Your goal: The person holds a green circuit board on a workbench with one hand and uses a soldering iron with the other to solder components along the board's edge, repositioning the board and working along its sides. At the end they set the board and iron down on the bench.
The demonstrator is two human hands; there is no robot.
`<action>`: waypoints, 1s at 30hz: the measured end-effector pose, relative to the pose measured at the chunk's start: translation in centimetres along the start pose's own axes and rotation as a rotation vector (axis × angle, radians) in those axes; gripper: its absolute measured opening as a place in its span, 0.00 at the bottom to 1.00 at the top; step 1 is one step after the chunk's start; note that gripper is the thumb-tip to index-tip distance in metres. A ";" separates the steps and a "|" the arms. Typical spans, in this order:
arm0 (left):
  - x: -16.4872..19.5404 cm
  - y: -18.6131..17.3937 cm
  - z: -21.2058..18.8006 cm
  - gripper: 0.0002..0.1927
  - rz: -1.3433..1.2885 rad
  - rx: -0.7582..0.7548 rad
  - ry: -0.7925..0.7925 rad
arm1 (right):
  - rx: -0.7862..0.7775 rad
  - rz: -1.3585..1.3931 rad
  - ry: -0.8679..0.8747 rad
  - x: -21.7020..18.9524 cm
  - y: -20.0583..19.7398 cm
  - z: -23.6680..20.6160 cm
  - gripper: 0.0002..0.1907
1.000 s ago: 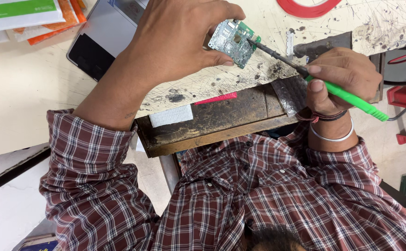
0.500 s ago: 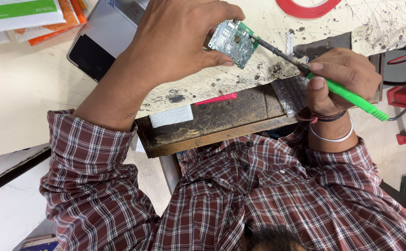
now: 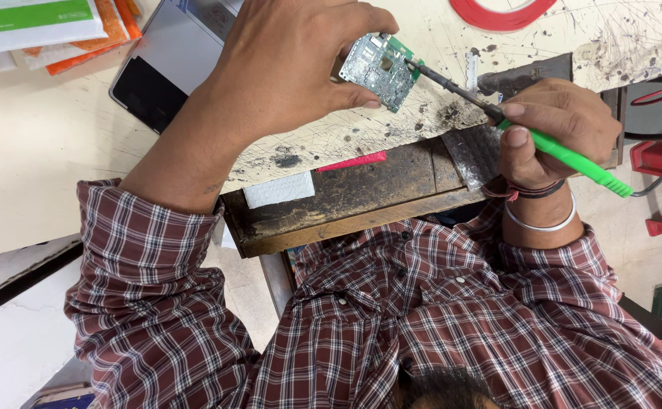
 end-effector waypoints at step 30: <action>0.1 0.0 0.0 0.31 0.013 -0.003 0.008 | 0.002 -0.024 0.006 0.0 0.0 0.1 0.16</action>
Point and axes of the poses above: each hand's wrist, its own z-axis towards the middle knuckle, its own y-axis out of the palm, x = y × z, the point moved 9 cm from there along z, towards the middle knuckle, and after that the axes turned 14 degrees about y, right-handed, at the moved point
